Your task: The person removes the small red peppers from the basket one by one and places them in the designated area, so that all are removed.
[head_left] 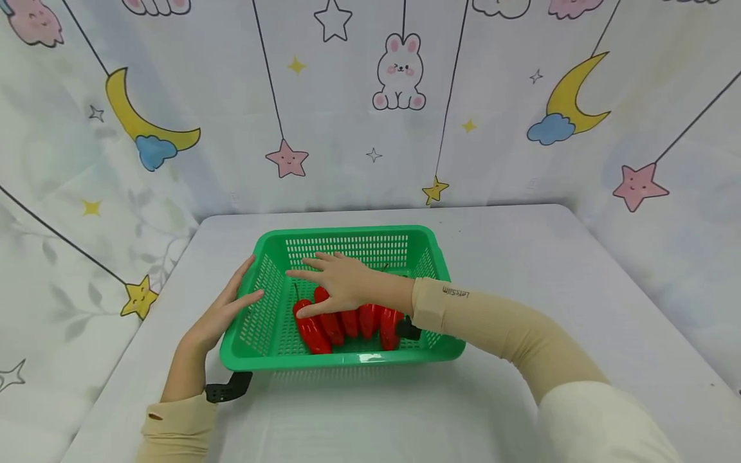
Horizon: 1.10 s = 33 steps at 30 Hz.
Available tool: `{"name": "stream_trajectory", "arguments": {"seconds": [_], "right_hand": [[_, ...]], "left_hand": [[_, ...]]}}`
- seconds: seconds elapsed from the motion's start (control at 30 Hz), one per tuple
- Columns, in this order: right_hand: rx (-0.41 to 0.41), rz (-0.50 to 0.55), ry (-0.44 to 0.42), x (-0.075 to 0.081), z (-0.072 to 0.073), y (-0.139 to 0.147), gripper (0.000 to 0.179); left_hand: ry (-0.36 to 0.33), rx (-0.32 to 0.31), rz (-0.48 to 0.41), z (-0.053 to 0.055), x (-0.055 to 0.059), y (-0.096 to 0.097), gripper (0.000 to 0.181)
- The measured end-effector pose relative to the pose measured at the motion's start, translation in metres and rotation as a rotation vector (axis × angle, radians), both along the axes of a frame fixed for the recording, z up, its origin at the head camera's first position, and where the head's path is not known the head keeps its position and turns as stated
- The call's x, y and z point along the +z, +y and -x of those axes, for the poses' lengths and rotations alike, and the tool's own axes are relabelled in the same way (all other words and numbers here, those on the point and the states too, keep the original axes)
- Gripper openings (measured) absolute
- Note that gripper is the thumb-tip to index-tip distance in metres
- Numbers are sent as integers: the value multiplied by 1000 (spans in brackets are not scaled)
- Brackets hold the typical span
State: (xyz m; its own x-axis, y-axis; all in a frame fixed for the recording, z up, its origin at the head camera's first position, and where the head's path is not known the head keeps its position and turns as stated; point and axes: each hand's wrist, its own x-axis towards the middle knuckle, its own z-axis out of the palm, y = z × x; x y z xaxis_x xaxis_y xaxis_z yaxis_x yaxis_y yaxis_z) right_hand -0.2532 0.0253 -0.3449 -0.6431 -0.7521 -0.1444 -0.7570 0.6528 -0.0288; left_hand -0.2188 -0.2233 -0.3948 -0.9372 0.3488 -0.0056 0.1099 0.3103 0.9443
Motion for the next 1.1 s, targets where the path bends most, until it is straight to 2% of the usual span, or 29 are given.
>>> {"name": "stream_trajectory", "arguments": {"seconds": [0.3, 0.6, 0.77, 0.93, 1.1], "right_hand": [[16, -57, -19, -14, 5, -12, 79], [-12, -167, -24, -24, 2, -21, 82], [-5, -202, 11, -29, 3, -27, 83], [11, -249, 6, -42, 0, -29, 86], [16, -266, 20, -51, -3, -31, 87]], "left_hand": [[-24, 4, -144, 0, -8, 0, 65], [-114, -42, -246, 3, -17, -4, 62], [-113, -32, -266, 3, -19, -4, 62], [-111, -15, -261, 1, -21, -2, 65], [-104, -27, -290, 0, -24, -1, 66]]}}
